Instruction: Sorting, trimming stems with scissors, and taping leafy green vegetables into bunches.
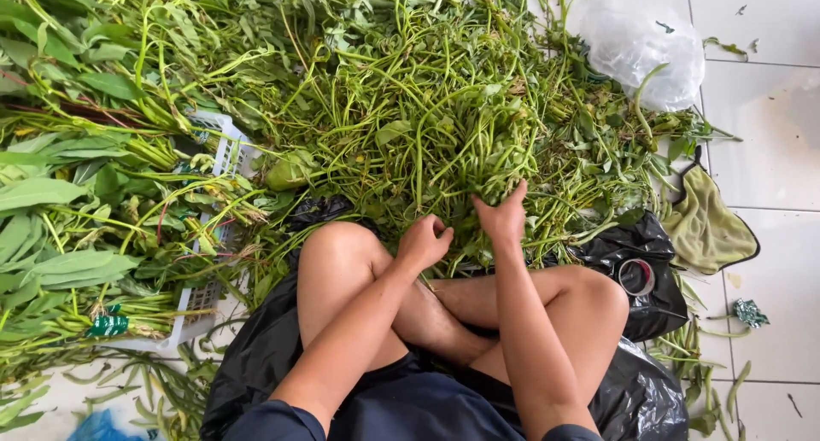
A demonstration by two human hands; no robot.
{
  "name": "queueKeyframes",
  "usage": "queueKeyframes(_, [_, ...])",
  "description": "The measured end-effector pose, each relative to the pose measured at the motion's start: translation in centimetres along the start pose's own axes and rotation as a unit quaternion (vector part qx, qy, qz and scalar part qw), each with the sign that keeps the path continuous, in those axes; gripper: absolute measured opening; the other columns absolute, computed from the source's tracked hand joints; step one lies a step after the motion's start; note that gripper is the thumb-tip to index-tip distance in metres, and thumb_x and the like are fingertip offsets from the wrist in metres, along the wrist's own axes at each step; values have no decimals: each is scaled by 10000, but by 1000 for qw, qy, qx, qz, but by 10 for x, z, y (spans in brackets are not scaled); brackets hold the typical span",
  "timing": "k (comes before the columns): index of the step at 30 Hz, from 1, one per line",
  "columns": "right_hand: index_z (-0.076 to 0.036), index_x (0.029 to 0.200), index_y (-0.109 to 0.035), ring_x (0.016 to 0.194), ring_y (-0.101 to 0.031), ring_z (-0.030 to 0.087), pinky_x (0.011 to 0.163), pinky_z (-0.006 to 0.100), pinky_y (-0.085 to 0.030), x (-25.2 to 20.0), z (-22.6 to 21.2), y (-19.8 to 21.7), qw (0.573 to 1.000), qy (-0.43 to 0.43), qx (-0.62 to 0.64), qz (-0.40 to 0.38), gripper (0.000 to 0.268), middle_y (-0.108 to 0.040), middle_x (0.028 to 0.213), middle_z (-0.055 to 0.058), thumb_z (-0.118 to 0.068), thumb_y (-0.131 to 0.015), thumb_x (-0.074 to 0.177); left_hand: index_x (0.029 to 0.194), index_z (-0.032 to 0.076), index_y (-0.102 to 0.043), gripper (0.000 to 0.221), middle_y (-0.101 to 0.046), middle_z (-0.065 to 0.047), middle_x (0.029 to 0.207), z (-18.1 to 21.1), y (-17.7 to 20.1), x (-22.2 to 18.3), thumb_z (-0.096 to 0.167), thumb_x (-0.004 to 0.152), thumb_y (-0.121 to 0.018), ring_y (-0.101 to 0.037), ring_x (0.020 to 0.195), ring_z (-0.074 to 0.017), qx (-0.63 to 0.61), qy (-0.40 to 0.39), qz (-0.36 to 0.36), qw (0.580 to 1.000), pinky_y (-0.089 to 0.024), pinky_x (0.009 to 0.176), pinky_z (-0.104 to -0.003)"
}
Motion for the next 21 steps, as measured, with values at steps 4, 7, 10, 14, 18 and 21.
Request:
queueKeyframes(4, [-174,1345,-591,1184,-656,410,1002,558,-527,31,21,9,999,-13,-39,-12,712,-714,1202,198,-463,-847,746,1125,62,-631,413,-593,-162,1119,6,6,-8,443,972,-580,-653,1072,-396,2,-18,-9,1000,-557,849,-496])
queueKeyframes(7, [1,1213,-699,1098,-708,421,944,539,-556,97,50,16,983,-4,-176,-43,814,-743,1114,261,-558,-874,648,1138,-35,-632,437,-600,-224,1100,14,5,-19,372,996,-561,-654,1050,-431,9,-24,-38,999,-554,839,-516])
queueKeyframes(10, [20,1599,-206,1487,-230,511,1141,669,-319,41,-51,102,974,-79,-210,31,1283,-268,1607,326,-510,-939,690,1114,-60,-625,431,-606,-247,1059,17,6,-22,353,1018,-550,-661,992,-439,-20,-42,-32,998,-549,805,-534])
queueKeyframes(14, [53,1617,-65,1529,-131,525,1214,674,-189,37,-79,106,989,2,-146,1,1313,-186,1631,384,-311,-960,728,1115,-51,-619,428,-611,-245,1052,12,4,-14,360,1017,-548,-664,996,-441,-19,-32,-40,999,-553,798,-536])
queueKeyframes(18, [129,1575,-81,1454,-336,546,1153,661,-329,101,-8,24,985,-41,-43,-160,1521,-312,1548,427,-508,-1019,561,1073,4,-611,392,-616,-210,973,2,-12,-9,384,1021,-533,-672,846,-377,-2,-26,-78,997,-538,676,-485])
queueKeyframes(21, [137,1379,-413,1256,-529,526,1002,602,-467,111,6,2,986,-26,-58,-157,1168,-540,1337,364,-450,-1016,569,1068,-5,-602,375,-619,-197,938,-2,-21,0,362,1033,-535,-665,806,-360,1,-30,-95,995,-523,649,-466])
Point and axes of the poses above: each hand's wrist, its own x-axis towards the middle knuckle, its own y-axis out of the back of the hand, z = x × y, the point moved 9 cm from there along x, towards the middle knuckle
